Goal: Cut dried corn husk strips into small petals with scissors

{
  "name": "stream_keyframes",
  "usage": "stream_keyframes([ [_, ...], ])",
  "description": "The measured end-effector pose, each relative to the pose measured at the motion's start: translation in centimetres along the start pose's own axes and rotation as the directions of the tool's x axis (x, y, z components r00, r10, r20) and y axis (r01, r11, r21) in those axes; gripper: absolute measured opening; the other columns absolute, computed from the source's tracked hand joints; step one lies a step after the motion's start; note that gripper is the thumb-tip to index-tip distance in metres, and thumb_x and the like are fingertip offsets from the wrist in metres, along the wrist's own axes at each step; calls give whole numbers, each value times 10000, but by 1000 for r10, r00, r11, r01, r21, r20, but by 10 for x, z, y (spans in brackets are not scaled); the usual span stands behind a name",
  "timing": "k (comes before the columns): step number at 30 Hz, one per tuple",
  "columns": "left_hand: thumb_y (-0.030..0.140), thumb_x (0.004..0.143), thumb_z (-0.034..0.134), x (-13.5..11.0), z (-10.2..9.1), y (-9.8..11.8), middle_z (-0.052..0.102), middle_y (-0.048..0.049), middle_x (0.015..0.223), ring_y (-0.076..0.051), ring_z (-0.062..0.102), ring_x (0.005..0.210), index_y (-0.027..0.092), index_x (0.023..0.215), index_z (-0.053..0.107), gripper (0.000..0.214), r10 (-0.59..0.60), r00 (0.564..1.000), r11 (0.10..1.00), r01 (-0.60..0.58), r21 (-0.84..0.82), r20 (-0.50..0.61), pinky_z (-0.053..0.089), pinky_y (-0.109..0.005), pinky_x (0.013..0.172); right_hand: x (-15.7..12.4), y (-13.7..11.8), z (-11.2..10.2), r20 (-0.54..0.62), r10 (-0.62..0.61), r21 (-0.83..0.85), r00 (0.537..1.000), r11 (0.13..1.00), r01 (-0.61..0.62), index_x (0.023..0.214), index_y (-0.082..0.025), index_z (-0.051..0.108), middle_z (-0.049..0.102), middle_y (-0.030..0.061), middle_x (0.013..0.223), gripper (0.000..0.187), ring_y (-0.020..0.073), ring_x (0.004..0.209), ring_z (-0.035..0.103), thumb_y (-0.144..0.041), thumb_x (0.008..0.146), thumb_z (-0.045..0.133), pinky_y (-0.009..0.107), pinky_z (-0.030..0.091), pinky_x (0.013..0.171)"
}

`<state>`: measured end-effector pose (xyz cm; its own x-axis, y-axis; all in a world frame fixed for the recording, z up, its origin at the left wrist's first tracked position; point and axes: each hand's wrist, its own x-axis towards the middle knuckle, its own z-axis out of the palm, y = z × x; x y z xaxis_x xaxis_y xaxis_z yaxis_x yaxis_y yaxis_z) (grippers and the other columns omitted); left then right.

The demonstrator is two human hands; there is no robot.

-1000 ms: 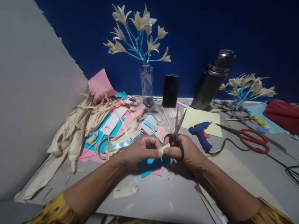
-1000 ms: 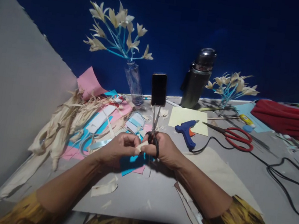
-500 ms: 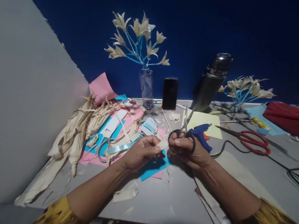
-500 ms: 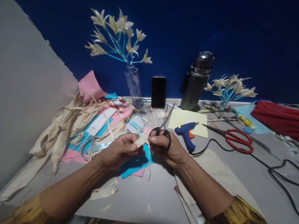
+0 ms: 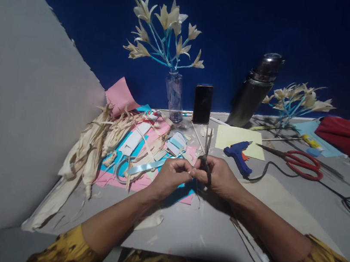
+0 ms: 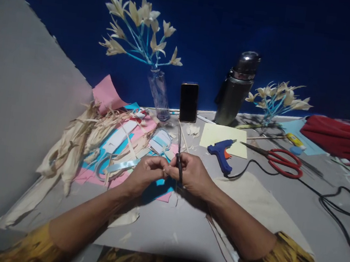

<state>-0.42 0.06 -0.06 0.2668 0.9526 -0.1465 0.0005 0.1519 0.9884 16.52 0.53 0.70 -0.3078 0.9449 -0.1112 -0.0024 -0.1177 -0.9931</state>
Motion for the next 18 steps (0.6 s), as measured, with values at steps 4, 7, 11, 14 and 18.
stream_keyframes([
  [4, 207, 583, 686, 2, -5, 3, 590, -7, 556, -121, 491, 558, 152, 585, 650, 66, -57, 996, 996, 61, -58, 71, 367, -266, 595, 2, 0, -4, -3, 71, 107, 997, 992, -70, 722, -157, 619, 550, -46, 583, 256, 97, 537, 451, -270, 601, 815, 238, 331, 532],
  [7, 168, 549, 640, 5, -12, 6, 595, -11, 537, -125, 495, 544, 149, 571, 653, 32, -113, 986, 991, 121, -58, 123, 365, -261, 577, 4, 1, -8, -37, 68, 157, 997, 986, -61, 738, -164, 620, 553, -44, 591, 269, 103, 538, 456, -283, 605, 821, 244, 332, 534],
  [11, 152, 542, 626, 6, -17, 10, 603, -15, 571, -122, 501, 563, 141, 607, 657, 73, -162, 963, 983, 177, -51, 216, 369, -253, 583, 4, 1, -11, -45, 53, 107, 998, 993, -48, 773, -171, 623, 567, -39, 619, 283, 112, 551, 463, -278, 613, 830, 250, 343, 540],
  [14, 186, 603, 655, 4, -13, 9, 616, -20, 620, -132, 530, 602, 150, 663, 652, 70, -105, 971, 986, 129, -102, 213, 396, -264, 621, 4, 1, -11, -63, 32, 61, 998, 998, -29, 800, -175, 623, 573, -39, 645, 297, 116, 573, 477, -259, 613, 838, 252, 366, 559],
  [18, 202, 617, 702, 2, -9, 7, 550, 5, 571, -109, 470, 550, 152, 621, 618, 98, -96, 982, 994, 102, -29, 164, 347, -250, 561, 5, 4, -13, 31, 57, 70, 998, 996, -59, 861, -171, 631, 605, -20, 699, 324, 129, 615, 516, -265, 628, 836, 252, 392, 581],
])
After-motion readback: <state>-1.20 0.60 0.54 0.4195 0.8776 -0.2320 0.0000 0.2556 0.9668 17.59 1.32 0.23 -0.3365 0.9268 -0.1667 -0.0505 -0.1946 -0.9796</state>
